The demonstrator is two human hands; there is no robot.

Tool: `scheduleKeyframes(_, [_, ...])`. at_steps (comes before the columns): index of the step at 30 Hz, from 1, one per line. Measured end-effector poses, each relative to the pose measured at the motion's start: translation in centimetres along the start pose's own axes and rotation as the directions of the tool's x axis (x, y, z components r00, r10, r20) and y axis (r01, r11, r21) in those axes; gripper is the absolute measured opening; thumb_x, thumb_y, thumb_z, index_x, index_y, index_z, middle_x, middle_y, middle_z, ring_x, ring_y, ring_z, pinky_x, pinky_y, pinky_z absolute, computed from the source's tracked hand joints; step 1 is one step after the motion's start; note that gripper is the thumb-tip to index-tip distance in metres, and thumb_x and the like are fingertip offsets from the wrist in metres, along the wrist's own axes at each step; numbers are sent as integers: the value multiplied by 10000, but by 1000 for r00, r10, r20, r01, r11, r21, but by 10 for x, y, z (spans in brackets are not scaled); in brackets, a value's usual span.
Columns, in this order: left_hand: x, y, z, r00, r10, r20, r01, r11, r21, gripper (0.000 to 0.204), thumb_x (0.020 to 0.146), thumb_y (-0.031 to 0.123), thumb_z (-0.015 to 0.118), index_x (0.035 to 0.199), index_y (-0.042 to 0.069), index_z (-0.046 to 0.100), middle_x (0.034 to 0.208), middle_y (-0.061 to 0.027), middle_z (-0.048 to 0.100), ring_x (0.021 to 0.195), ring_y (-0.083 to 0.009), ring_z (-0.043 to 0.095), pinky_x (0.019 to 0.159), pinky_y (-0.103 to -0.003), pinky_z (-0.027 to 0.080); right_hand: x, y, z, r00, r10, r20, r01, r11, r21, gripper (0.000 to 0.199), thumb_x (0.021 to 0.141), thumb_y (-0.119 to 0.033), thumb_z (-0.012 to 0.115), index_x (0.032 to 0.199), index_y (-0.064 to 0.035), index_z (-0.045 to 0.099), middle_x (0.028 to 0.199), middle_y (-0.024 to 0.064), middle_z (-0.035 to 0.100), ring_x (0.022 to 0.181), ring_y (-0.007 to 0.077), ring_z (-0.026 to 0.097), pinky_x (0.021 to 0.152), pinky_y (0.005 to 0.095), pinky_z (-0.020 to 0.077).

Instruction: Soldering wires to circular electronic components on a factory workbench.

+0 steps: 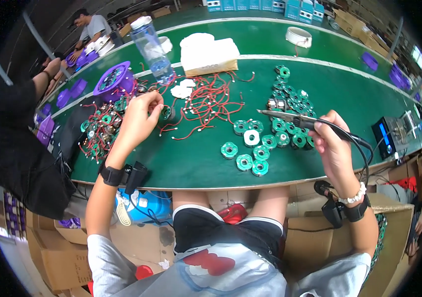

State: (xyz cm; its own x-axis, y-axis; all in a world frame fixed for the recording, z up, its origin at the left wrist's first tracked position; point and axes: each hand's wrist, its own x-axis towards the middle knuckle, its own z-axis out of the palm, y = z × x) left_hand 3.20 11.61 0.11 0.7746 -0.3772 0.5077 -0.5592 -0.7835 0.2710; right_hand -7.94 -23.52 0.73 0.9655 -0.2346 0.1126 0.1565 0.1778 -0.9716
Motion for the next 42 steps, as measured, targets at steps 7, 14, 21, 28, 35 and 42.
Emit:
scheduleKeyframes(7, [-6,69,14,946,293,142,-273,951,-142,28,721,38,558,747,31,559,693,-69,527,684,-212,509,705,-330,373,2,6,-3,1000,19,-1,-19,999,37,129,766,-36,541,706,-74,434,623,6,492,503,35,478,383,142,323])
scheduleKeyframes(14, [-29,76,28,944,273,186,-257,961,-104,78,693,23,591,746,51,542,723,-52,506,772,-202,501,822,-352,313,-5,8,8,991,108,84,-108,994,-6,136,762,-41,545,707,-74,425,633,24,504,470,38,469,364,143,329])
scheduleKeyframes(21, [-8,71,41,962,268,54,-261,959,-113,92,706,12,557,763,28,487,762,-83,459,753,-240,476,725,-344,362,-6,15,12,992,71,108,-70,997,-16,127,767,-49,535,742,-69,413,666,43,505,446,25,425,345,128,300])
scheduleKeyframes(28, [-10,80,44,867,496,56,-488,866,-108,133,667,19,579,764,39,490,742,-62,465,736,-204,487,710,-330,363,-5,18,7,996,52,69,-49,998,-42,112,772,-57,516,758,-72,405,665,52,504,412,11,367,332,122,265])
scheduleKeyframes(35, [-21,73,32,879,470,82,-470,882,-14,126,649,26,593,745,73,526,729,-17,463,738,-163,502,777,-376,331,-8,19,20,976,143,165,-147,989,11,145,742,-6,553,717,-61,422,643,45,510,428,48,453,351,152,344])
scheduleKeyframes(42, [-13,74,28,866,493,84,-499,864,68,81,666,49,540,744,69,533,754,-23,475,781,-160,507,818,-387,329,-10,24,32,979,159,128,-161,987,-1,132,748,-4,543,722,-61,427,655,52,530,442,38,455,365,149,352])
